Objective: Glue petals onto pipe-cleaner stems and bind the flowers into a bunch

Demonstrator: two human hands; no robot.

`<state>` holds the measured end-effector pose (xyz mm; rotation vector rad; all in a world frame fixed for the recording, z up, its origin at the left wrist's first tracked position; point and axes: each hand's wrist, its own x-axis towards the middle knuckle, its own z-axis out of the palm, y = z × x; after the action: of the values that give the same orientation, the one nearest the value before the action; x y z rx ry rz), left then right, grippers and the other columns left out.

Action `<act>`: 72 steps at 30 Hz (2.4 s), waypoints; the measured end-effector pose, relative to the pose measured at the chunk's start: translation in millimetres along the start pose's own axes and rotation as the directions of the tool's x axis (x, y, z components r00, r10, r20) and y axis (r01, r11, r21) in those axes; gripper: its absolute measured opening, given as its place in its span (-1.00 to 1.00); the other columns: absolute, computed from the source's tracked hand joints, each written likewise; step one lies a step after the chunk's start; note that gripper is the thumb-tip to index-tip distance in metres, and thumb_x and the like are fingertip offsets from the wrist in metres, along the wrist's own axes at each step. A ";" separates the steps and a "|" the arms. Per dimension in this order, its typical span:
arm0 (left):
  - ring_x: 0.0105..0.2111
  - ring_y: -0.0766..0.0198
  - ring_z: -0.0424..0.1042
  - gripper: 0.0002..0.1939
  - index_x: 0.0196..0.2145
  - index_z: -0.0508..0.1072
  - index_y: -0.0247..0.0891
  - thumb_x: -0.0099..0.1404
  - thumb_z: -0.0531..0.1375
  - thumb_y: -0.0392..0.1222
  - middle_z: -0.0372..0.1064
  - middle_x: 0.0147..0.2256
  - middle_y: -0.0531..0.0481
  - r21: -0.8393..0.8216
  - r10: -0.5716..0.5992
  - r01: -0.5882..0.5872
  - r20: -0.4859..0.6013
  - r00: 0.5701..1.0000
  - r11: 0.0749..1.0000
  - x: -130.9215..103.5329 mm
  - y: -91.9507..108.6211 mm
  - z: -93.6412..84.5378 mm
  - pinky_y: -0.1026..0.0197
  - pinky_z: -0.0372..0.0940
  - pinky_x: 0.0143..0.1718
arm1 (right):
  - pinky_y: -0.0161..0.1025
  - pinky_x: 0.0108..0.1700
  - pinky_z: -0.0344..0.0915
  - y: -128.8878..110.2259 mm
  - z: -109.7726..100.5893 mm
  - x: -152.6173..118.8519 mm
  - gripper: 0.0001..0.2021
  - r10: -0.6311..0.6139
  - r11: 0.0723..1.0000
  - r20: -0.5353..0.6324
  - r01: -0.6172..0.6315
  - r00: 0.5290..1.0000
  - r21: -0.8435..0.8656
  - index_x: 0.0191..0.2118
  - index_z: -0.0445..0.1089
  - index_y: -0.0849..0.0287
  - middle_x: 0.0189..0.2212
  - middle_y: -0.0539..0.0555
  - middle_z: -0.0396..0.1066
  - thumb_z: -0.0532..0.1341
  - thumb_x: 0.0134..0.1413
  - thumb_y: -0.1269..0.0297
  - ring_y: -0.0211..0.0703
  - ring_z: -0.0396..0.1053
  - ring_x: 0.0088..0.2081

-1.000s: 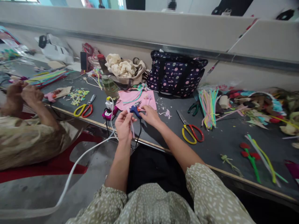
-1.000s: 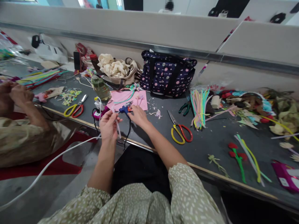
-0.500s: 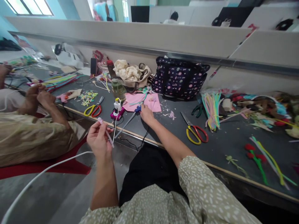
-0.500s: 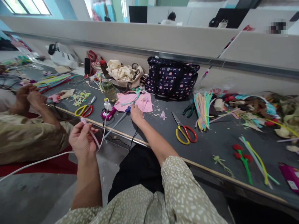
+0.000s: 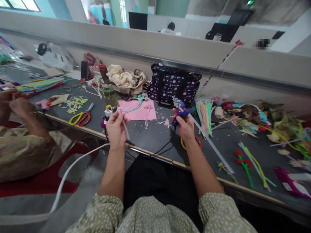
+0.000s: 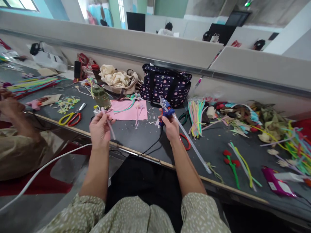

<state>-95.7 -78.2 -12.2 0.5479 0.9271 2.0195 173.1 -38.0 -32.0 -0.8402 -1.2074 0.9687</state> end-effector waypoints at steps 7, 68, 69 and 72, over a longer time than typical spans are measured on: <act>-0.58 0.52 0.32 -0.87 -0.42 0.38 -0.28 0.08 0.27 -0.39 0.35 -0.53 0.12 -0.177 -0.354 0.352 0.022 0.935 0.919 24.7 -96.4 85.0 0.39 0.34 -0.37 | -0.26 -0.32 0.32 -3.6 -25.6 -5.4 -0.76 -0.026 0.967 -0.091 0.002 0.996 -0.254 -0.23 0.44 0.14 -0.28 0.05 0.49 0.24 0.05 0.10 -0.28 0.32 -0.44; -0.59 0.48 0.08 -0.78 -0.48 0.48 -0.31 0.06 0.34 -0.10 0.25 -0.56 0.10 0.703 -0.655 0.150 0.534 0.534 0.696 24.7 -150.3 87.0 0.34 -0.06 -0.56 | -0.37 -0.62 0.12 51.4 -42.1 17.6 -0.66 0.476 0.880 -0.148 -0.468 0.867 0.084 -0.36 0.40 0.13 -0.54 -0.11 0.37 0.47 -0.30 0.19 -0.42 0.15 -0.66; -0.61 0.50 0.04 -0.77 -0.47 0.48 -0.31 0.05 0.35 -0.09 0.23 -0.57 0.11 0.694 -0.662 0.185 0.519 0.541 0.696 25.5 -149.4 87.0 0.34 -0.10 -0.59 | -0.37 -0.62 0.12 48.5 -42.8 17.0 -0.67 0.476 0.880 -0.109 -0.470 0.873 0.073 -0.35 0.41 0.13 -0.53 -0.10 0.38 0.46 -0.29 0.18 -0.42 0.16 -0.65; -0.65 0.53 -0.05 -0.73 -0.46 0.47 -0.32 0.01 0.38 -0.06 0.19 -0.58 0.13 0.655 -0.675 0.278 0.490 0.552 0.703 26.6 -148.1 87.4 0.32 -0.23 -0.63 | -0.35 -0.61 0.16 44.1 -38.8 15.8 -0.66 0.459 0.888 -0.101 -0.459 0.883 0.027 -0.35 0.41 0.14 -0.52 -0.09 0.38 0.46 -0.29 0.16 -0.41 0.18 -0.65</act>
<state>21.2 36.9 -70.2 1.1141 0.9623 0.8591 205.9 -7.8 -73.3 -1.1937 -0.9300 1.2887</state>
